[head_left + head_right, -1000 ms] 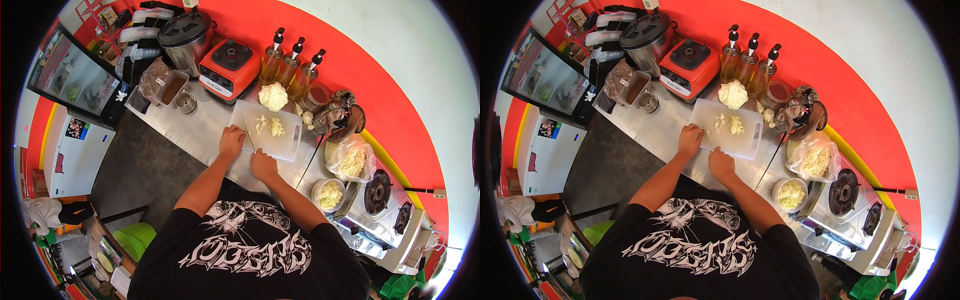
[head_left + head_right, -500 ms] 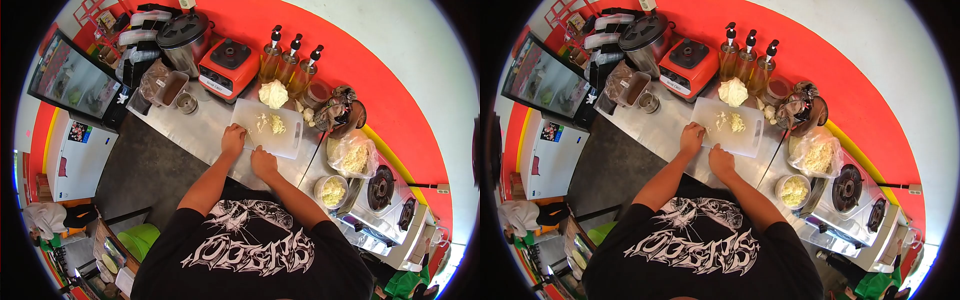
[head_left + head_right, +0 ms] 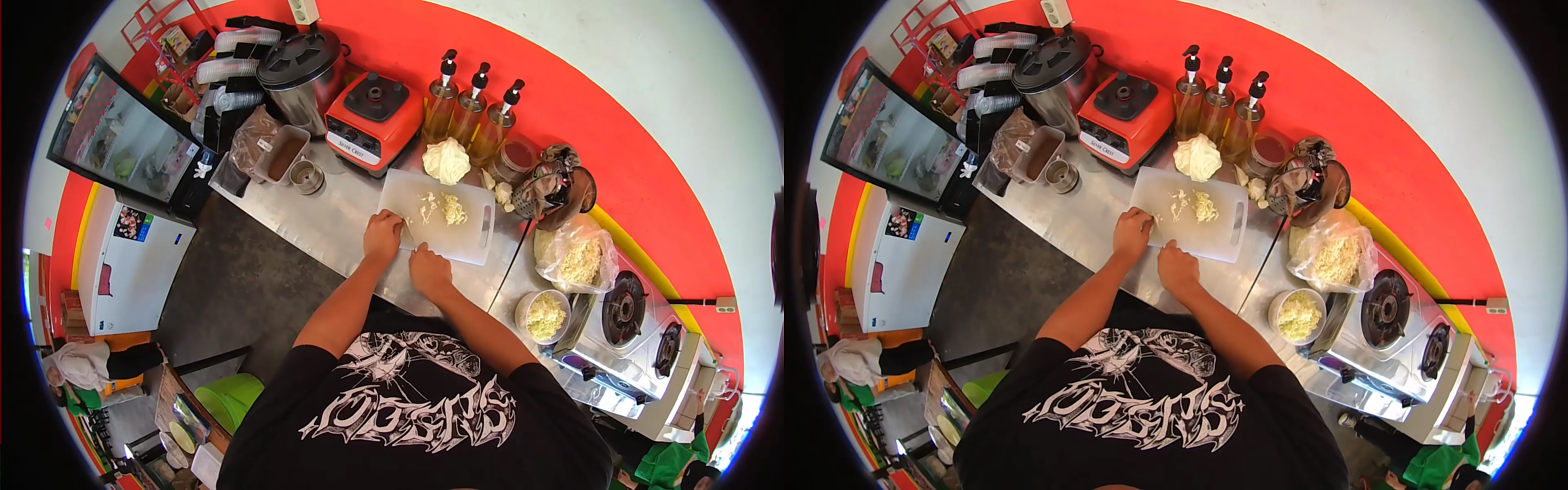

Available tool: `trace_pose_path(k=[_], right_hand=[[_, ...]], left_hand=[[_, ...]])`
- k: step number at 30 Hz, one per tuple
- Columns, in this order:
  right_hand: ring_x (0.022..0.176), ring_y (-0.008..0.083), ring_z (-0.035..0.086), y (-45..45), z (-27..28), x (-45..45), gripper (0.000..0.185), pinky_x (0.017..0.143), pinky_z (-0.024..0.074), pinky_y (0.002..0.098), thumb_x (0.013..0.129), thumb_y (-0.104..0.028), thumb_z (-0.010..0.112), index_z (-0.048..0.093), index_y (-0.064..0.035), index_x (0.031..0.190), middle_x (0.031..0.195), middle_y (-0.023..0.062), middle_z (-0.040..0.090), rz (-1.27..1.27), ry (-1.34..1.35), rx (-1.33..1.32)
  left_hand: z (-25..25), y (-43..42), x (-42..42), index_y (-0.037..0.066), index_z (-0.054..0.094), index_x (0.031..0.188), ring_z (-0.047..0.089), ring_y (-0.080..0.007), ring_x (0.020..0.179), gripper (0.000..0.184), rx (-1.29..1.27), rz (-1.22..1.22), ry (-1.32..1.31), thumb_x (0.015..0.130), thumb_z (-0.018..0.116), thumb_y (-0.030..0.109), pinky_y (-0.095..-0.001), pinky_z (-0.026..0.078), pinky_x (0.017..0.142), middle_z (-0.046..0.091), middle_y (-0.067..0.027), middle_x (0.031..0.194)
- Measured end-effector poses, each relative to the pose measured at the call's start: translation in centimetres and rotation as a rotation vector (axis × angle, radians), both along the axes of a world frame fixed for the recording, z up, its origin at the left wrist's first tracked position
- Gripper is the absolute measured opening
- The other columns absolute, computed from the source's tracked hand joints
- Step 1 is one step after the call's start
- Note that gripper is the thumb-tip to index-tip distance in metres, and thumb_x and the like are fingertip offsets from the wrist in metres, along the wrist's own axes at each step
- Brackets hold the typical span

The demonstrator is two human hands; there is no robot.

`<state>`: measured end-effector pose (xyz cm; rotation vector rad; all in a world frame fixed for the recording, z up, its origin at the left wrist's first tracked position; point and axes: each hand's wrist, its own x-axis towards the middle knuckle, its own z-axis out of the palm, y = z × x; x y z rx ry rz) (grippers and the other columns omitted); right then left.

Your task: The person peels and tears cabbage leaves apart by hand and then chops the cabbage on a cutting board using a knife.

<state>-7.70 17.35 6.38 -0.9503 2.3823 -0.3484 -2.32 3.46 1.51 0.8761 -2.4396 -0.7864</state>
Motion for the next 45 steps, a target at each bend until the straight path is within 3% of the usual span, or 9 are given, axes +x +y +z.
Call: trace_pose_path(k=[17, 23, 28, 45], right_hand=[[0.090, 0.0435, 0.071, -1.4, -0.4, -1.0, 0.036, 0.084, 0.0545, 0.0524, 0.103, -0.030, 0.046, 0.058, 0.0038, 0.106, 0.097, 0.0275, 0.071, 0.000, 0.018, -0.015], [0.091, 0.0446, 0.070, -1.1, 0.9, -1.1, 0.036, 0.084, 0.0546, 0.0525, 0.103, -0.031, 0.046, 0.056, 0.0032, 0.108, 0.097, 0.0272, 0.071, 0.112, 0.044, -0.043], [0.095, 0.0447, 0.069, -0.6, 0.1, 0.3, 0.038, 0.087, 0.0535, 0.0528, 0.104, -0.032, 0.044, 0.056, 0.0033, 0.107, 0.100, 0.0283, 0.070, -0.044, -0.019, 0.022], [0.091, 0.0440, 0.070, -1.8, 0.0, -0.6, 0.036, 0.084, 0.0543, 0.0533, 0.104, -0.032, 0.045, 0.056, 0.0024, 0.107, 0.097, 0.0273, 0.071, -0.016, -0.011, -0.016]], left_hand=[[-0.6, 0.0, 0.1, 0.010, 0.073, 0.089, 0.063, -0.0300, 0.095, 0.005, 0.017, 0.014, 0.005, 0.086, 0.068, 0.011, -0.0420, 0.053, 0.082, 0.069, -0.0030, 0.098], [-0.3, -0.4, -0.1, 0.012, 0.072, 0.091, 0.064, -0.0308, 0.095, 0.006, 0.023, 0.019, -0.066, 0.088, 0.068, 0.012, -0.0435, 0.054, 0.081, 0.069, -0.0037, 0.097], [0.0, 0.0, 0.0, 0.012, 0.070, 0.090, 0.064, -0.0311, 0.094, 0.004, 0.081, 0.056, -0.043, 0.088, 0.068, 0.013, -0.0440, 0.054, 0.081, 0.069, -0.0047, 0.095], [0.2, -0.5, 0.2, 0.010, 0.071, 0.091, 0.066, -0.0317, 0.091, 0.005, 0.110, 0.011, -0.024, 0.086, 0.070, 0.011, -0.0446, 0.053, 0.079, 0.070, -0.0081, 0.094]])
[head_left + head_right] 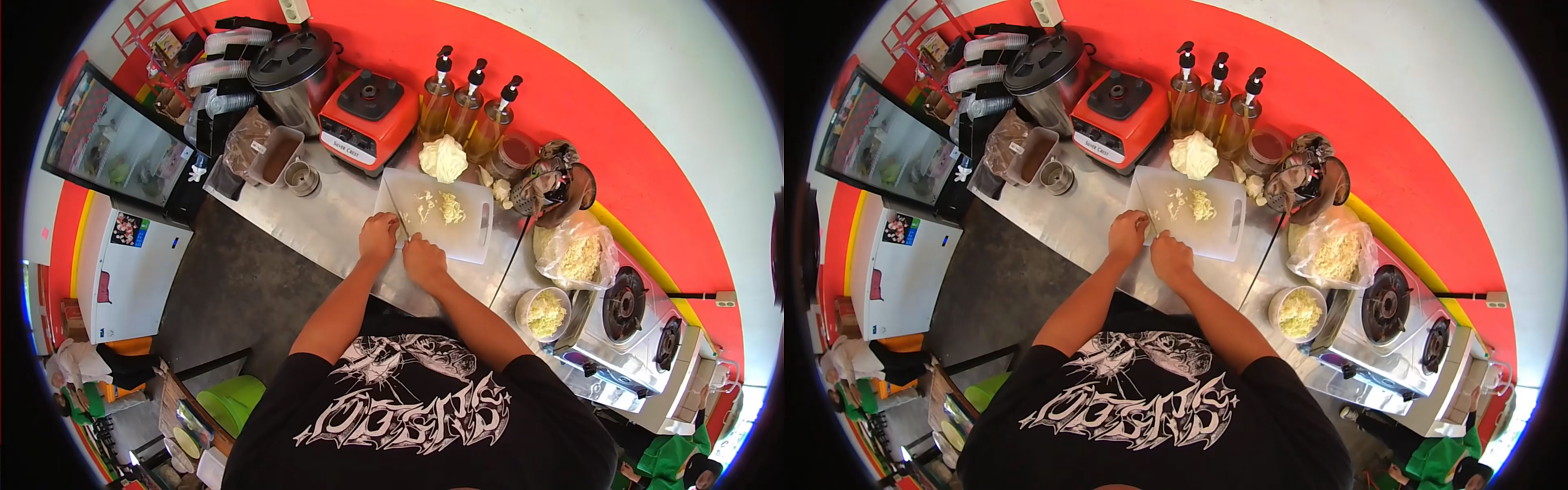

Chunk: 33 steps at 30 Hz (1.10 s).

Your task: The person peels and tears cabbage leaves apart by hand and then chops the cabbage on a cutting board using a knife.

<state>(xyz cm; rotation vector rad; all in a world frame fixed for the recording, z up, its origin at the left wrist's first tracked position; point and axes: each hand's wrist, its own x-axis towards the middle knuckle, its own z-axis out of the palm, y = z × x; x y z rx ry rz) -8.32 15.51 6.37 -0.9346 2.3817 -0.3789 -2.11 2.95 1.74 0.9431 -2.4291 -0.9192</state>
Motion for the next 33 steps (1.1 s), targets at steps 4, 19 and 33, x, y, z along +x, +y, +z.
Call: trace_pose_path(k=[4, 19, 33], right_hand=[[0.091, 0.0445, 0.070, 0.6, 1.0, 0.1, 0.037, 0.083, 0.0547, 0.0534, 0.104, -0.032, 0.045, 0.056, 0.0027, 0.107, 0.095, 0.0274, 0.071, 0.054, 0.013, -0.006], [0.093, 0.0414, 0.071, 0.3, 1.8, 0.0, 0.035, 0.084, 0.0550, 0.0518, 0.104, -0.032, 0.045, 0.056, 0.0013, 0.108, 0.099, 0.0255, 0.071, 0.031, -0.001, 0.015], [0.094, 0.0442, 0.070, 0.3, 0.9, 0.1, 0.038, 0.086, 0.0537, 0.0534, 0.104, -0.034, 0.044, 0.056, 0.0017, 0.109, 0.099, 0.0279, 0.070, 0.004, -0.025, -0.005]], left_hand=[[-0.2, -0.3, 0.0, 0.009, 0.072, 0.092, 0.065, -0.0322, 0.092, 0.006, -0.002, -0.007, -0.044, 0.086, 0.070, 0.011, -0.0447, 0.053, 0.079, 0.070, -0.0083, 0.095], [-0.1, -0.1, 0.3, 0.008, 0.075, 0.092, 0.067, -0.0338, 0.091, 0.010, -0.009, -0.003, -0.010, 0.086, 0.069, 0.012, -0.0439, 0.054, 0.081, 0.073, -0.0111, 0.095], [0.0, -0.3, 0.1, 0.007, 0.075, 0.094, 0.069, -0.0336, 0.084, 0.011, 0.042, 0.019, -0.006, 0.085, 0.070, 0.012, -0.0429, 0.055, 0.077, 0.073, -0.0142, 0.089]])
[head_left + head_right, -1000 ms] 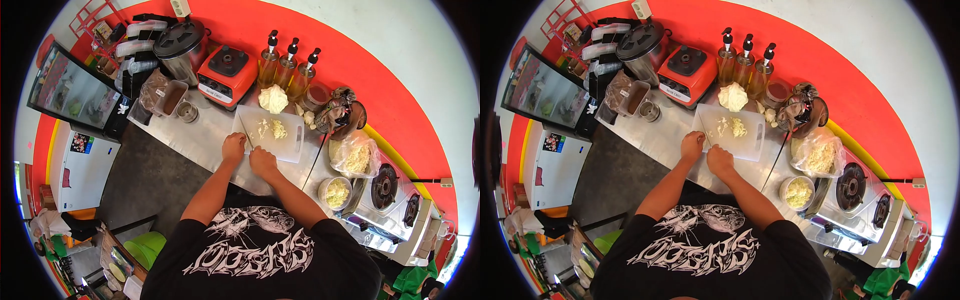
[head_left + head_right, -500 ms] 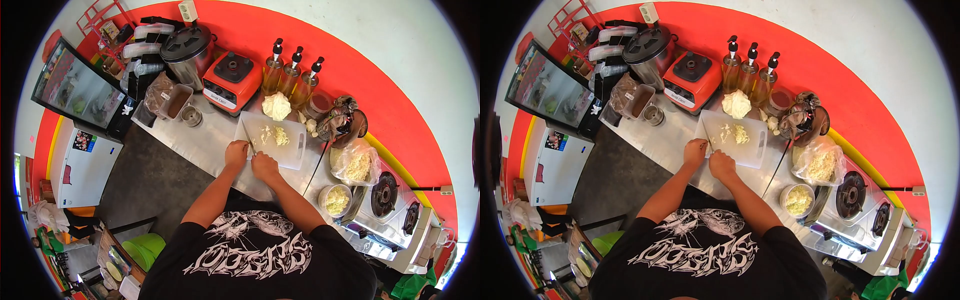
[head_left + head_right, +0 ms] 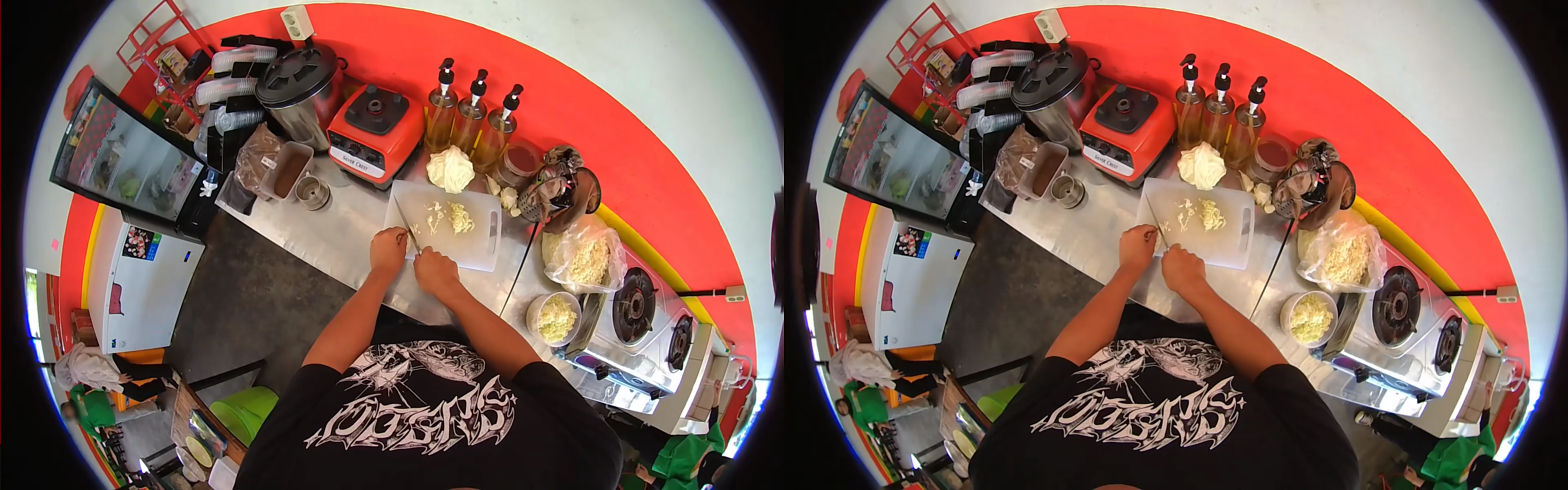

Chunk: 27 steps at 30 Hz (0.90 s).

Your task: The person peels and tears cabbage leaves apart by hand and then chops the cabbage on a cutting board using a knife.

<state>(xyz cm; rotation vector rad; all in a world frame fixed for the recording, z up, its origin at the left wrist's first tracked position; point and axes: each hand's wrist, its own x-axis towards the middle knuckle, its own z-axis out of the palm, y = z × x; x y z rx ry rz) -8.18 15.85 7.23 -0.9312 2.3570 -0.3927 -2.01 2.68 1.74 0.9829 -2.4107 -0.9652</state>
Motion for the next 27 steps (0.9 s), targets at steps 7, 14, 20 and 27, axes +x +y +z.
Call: trace_pose_path(k=[7, 14, 20, 27], right_hand=[[0.095, 0.0434, 0.070, -0.6, -0.6, 0.1, 0.037, 0.086, 0.0537, 0.0530, 0.104, -0.033, 0.045, 0.056, 0.0023, 0.109, 0.102, 0.0278, 0.070, -0.010, -0.006, 0.019], [0.095, 0.0433, 0.070, 0.1, 0.4, -0.3, 0.037, 0.086, 0.0536, 0.0531, 0.104, -0.033, 0.045, 0.056, 0.0021, 0.107, 0.100, 0.0276, 0.070, 0.063, -0.005, 0.009], [0.090, 0.0431, 0.071, 0.1, -2.0, 0.7, 0.036, 0.082, 0.0557, 0.0512, 0.104, -0.032, 0.045, 0.056, 0.0025, 0.107, 0.098, 0.0268, 0.071, 0.005, 0.014, 0.039], [0.086, 0.0423, 0.072, -0.2, -0.9, 0.0, 0.035, 0.079, 0.0568, 0.0504, 0.104, -0.031, 0.046, 0.056, 0.0025, 0.106, 0.093, 0.0254, 0.072, 0.060, 0.093, -0.026]], left_hand=[[0.6, 0.3, 0.0, 0.006, 0.073, 0.088, 0.070, -0.0328, 0.079, 0.006, 0.067, 0.034, -0.005, 0.085, 0.071, 0.011, -0.0412, 0.055, 0.074, 0.072, -0.0142, 0.085], [0.3, 0.1, 0.1, 0.006, 0.074, 0.089, 0.070, -0.0332, 0.080, 0.008, 0.039, 0.023, 0.021, 0.084, 0.071, 0.011, -0.0410, 0.055, 0.074, 0.072, -0.0148, 0.086], [0.1, 0.1, 0.1, 0.005, 0.074, 0.089, 0.070, -0.0339, 0.080, 0.008, 0.031, 0.025, 0.035, 0.084, 0.070, 0.009, -0.0414, 0.055, 0.074, 0.072, -0.0154, 0.086], [-0.1, 0.0, 0.1, 0.004, 0.075, 0.089, 0.071, -0.0326, 0.081, 0.010, 0.017, 0.012, 0.046, 0.083, 0.070, 0.009, -0.0399, 0.056, 0.075, 0.073, -0.0151, 0.088]])
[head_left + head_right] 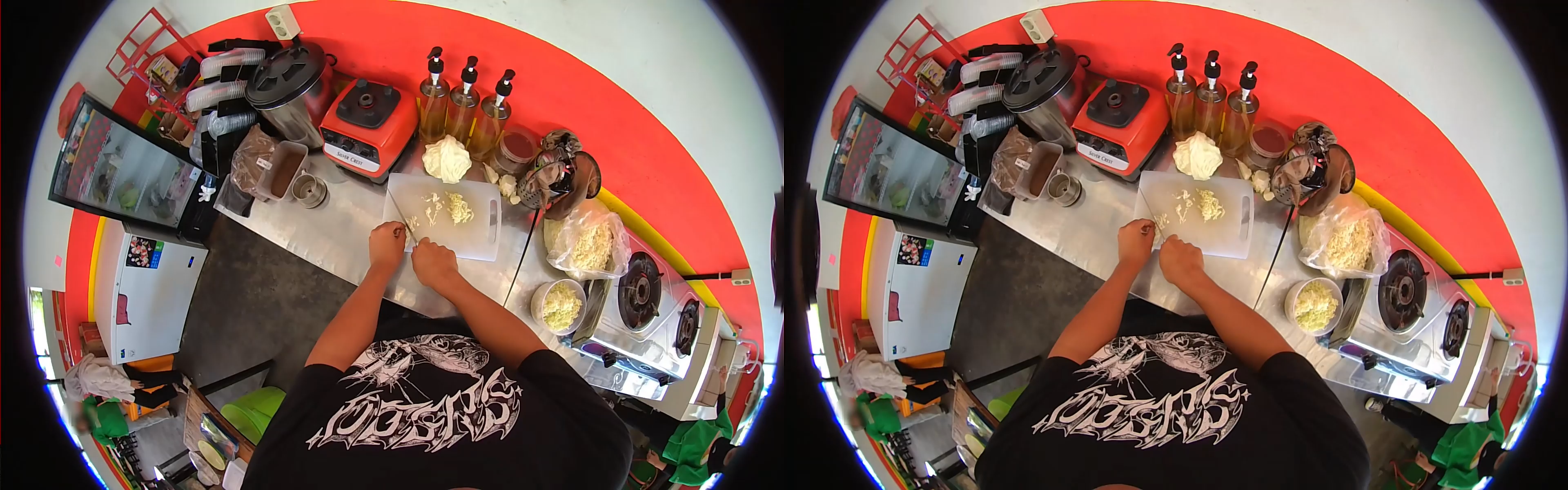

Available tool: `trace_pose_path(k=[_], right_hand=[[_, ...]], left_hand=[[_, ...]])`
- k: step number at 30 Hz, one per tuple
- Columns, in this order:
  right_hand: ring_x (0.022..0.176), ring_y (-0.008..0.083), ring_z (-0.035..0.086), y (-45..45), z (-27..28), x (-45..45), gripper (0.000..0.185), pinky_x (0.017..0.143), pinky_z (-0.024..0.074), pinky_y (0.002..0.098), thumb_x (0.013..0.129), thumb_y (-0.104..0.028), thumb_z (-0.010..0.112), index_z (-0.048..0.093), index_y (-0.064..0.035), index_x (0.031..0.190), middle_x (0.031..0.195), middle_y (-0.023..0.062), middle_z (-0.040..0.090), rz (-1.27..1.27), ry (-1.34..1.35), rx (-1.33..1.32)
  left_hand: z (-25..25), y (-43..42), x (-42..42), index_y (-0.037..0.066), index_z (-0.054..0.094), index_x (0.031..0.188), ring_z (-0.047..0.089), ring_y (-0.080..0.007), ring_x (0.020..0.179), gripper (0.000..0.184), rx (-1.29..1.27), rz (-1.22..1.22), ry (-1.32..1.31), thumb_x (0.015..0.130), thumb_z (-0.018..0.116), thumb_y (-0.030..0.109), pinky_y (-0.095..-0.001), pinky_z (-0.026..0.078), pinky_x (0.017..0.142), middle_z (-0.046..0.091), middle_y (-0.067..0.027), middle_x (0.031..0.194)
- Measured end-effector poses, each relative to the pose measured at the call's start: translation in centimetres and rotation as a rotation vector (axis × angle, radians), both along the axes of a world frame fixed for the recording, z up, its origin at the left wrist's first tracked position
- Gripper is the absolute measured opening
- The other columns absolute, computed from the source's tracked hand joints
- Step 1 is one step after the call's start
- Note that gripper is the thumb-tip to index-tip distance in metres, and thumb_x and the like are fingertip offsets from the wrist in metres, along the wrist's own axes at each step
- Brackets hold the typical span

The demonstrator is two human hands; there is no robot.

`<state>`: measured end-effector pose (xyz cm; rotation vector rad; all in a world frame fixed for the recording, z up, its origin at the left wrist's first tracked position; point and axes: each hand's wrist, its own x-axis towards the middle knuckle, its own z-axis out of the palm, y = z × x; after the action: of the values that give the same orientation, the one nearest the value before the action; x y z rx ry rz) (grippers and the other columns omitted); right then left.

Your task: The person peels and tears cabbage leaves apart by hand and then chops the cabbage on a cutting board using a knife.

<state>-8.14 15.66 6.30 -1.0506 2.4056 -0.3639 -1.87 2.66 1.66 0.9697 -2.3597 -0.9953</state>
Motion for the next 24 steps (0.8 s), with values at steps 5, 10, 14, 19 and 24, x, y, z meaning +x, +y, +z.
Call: trace_pose_path(k=[5, 10, 14, 19, 24], right_hand=[[0.088, 0.0423, 0.072, 0.5, -0.4, 0.8, 0.036, 0.080, 0.0564, 0.0504, 0.104, -0.031, 0.046, 0.057, 0.0034, 0.106, 0.096, 0.0262, 0.071, -0.028, -0.055, 0.060], [0.090, 0.0426, 0.071, -0.1, 0.2, 0.1, 0.036, 0.082, 0.0554, 0.0513, 0.104, -0.031, 0.045, 0.056, 0.0031, 0.106, 0.097, 0.0266, 0.071, -0.022, -0.056, 0.027], [0.090, 0.0426, 0.071, 0.3, 1.4, 0.2, 0.036, 0.082, 0.0554, 0.0513, 0.104, -0.031, 0.045, 0.056, 0.0032, 0.106, 0.097, 0.0267, 0.071, 0.018, -0.052, 0.037], [0.092, 0.0427, 0.071, 0.2, 0.0, 1.1, 0.036, 0.082, 0.0555, 0.0514, 0.104, -0.031, 0.045, 0.056, 0.0034, 0.106, 0.097, 0.0267, 0.071, -0.057, -0.097, 0.053], [0.092, 0.0427, 0.071, -0.2, 0.3, -0.2, 0.036, 0.083, 0.0558, 0.0510, 0.104, -0.031, 0.045, 0.056, 0.0036, 0.106, 0.097, 0.0272, 0.071, 0.000, -0.054, 0.021]], left_hand=[[0.0, 0.1, 0.1, 0.002, 0.075, 0.088, 0.071, -0.0322, 0.081, 0.009, 0.050, 0.026, -0.002, 0.082, 0.071, 0.008, -0.0396, 0.056, 0.076, 0.074, -0.0145, 0.089], [-0.7, -0.3, 0.3, 0.002, 0.074, 0.085, 0.069, -0.0324, 0.084, 0.006, 0.018, -0.005, -0.011, 0.081, 0.072, 0.006, -0.0407, 0.055, 0.077, 0.073, -0.0139, 0.091], [-1.0, -0.2, 0.5, 0.002, 0.072, 0.083, 0.067, -0.0323, 0.089, 0.005, -0.010, -0.014, 0.027, 0.082, 0.072, 0.006, -0.0416, 0.054, 0.080, 0.071, -0.0125, 0.095], [-1.3, -0.1, 0.5, 0.001, 0.072, 0.083, 0.067, -0.0324, 0.089, 0.006, 0.036, -0.004, 0.045, 0.082, 0.071, 0.007, -0.0417, 0.054, 0.080, 0.071, -0.0118, 0.096], [-1.4, -0.3, 0.6, 0.002, 0.074, 0.085, 0.067, -0.0326, 0.088, 0.007, -0.002, -0.024, 0.072, 0.080, 0.071, 0.007, -0.0407, 0.055, 0.079, 0.071, -0.0119, 0.096]])
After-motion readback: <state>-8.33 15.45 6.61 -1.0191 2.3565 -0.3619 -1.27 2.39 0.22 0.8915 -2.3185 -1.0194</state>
